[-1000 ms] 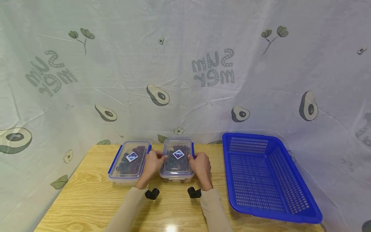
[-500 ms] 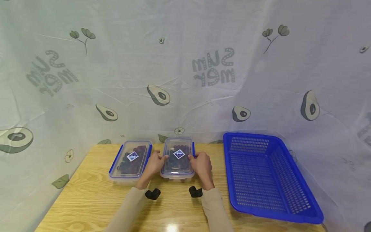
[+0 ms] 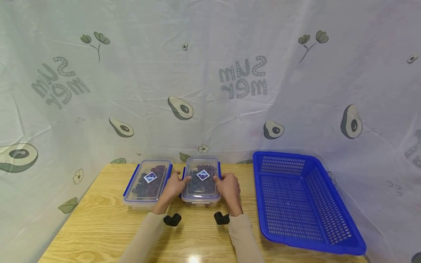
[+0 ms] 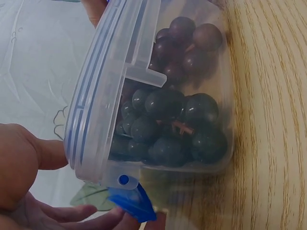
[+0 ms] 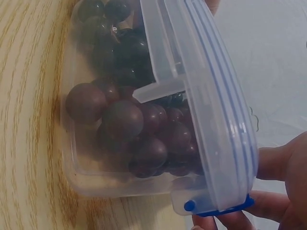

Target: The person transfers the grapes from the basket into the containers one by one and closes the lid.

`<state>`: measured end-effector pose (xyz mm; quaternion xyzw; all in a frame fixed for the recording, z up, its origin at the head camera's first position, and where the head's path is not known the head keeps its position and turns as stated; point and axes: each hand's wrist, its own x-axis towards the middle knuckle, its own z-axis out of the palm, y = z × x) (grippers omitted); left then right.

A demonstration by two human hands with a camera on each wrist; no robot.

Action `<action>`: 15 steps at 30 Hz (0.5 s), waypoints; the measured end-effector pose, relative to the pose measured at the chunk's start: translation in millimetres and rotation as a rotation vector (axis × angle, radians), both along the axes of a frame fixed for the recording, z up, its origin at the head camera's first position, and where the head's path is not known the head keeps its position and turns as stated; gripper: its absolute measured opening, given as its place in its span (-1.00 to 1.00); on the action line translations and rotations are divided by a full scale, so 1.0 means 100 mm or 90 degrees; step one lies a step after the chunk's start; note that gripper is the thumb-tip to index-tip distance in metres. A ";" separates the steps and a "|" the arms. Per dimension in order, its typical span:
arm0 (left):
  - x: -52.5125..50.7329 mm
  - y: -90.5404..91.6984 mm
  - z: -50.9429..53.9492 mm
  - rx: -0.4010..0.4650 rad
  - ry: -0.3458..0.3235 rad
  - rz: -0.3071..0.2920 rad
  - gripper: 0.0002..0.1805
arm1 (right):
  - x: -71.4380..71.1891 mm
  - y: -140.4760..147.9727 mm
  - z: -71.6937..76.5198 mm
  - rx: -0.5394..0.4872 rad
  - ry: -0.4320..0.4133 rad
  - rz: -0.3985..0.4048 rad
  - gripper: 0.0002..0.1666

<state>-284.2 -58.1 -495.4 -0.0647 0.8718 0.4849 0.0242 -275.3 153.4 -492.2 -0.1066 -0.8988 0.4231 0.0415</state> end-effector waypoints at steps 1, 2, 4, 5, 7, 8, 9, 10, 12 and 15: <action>0.00 0.01 0.00 -0.002 0.000 0.003 -0.27 | 0.00 0.00 0.00 0.001 0.001 -0.001 -0.59; 0.00 0.01 0.00 -0.003 0.001 0.007 -0.27 | 0.00 0.01 0.00 0.003 0.001 -0.001 -0.59; -0.01 0.02 0.00 -0.004 0.006 0.011 -0.28 | 0.00 0.01 0.00 0.000 0.000 -0.002 -0.58; -0.01 0.01 0.00 -0.004 0.009 0.010 -0.30 | 0.00 0.01 0.00 0.000 -0.001 -0.003 -0.58; 0.00 0.01 0.00 -0.008 0.019 0.010 -0.35 | -0.01 0.01 -0.01 -0.005 -0.001 -0.001 -0.58; 0.00 0.01 0.00 -0.008 0.024 0.009 -0.37 | -0.01 0.01 -0.01 -0.007 0.000 -0.001 -0.57; 0.00 0.00 0.00 -0.008 0.029 0.007 -0.39 | -0.01 0.01 -0.01 -0.010 -0.001 0.000 -0.57; 0.00 0.00 0.00 -0.005 0.032 0.004 -0.40 | -0.01 0.01 -0.01 -0.011 -0.001 0.001 -0.56; 0.01 0.00 0.00 -0.001 0.038 0.000 -0.41 | -0.01 0.01 -0.02 -0.015 -0.001 0.003 -0.56; 0.00 0.00 -0.01 0.005 0.050 -0.005 -0.40 | 0.00 0.01 -0.02 -0.017 -0.002 0.002 -0.56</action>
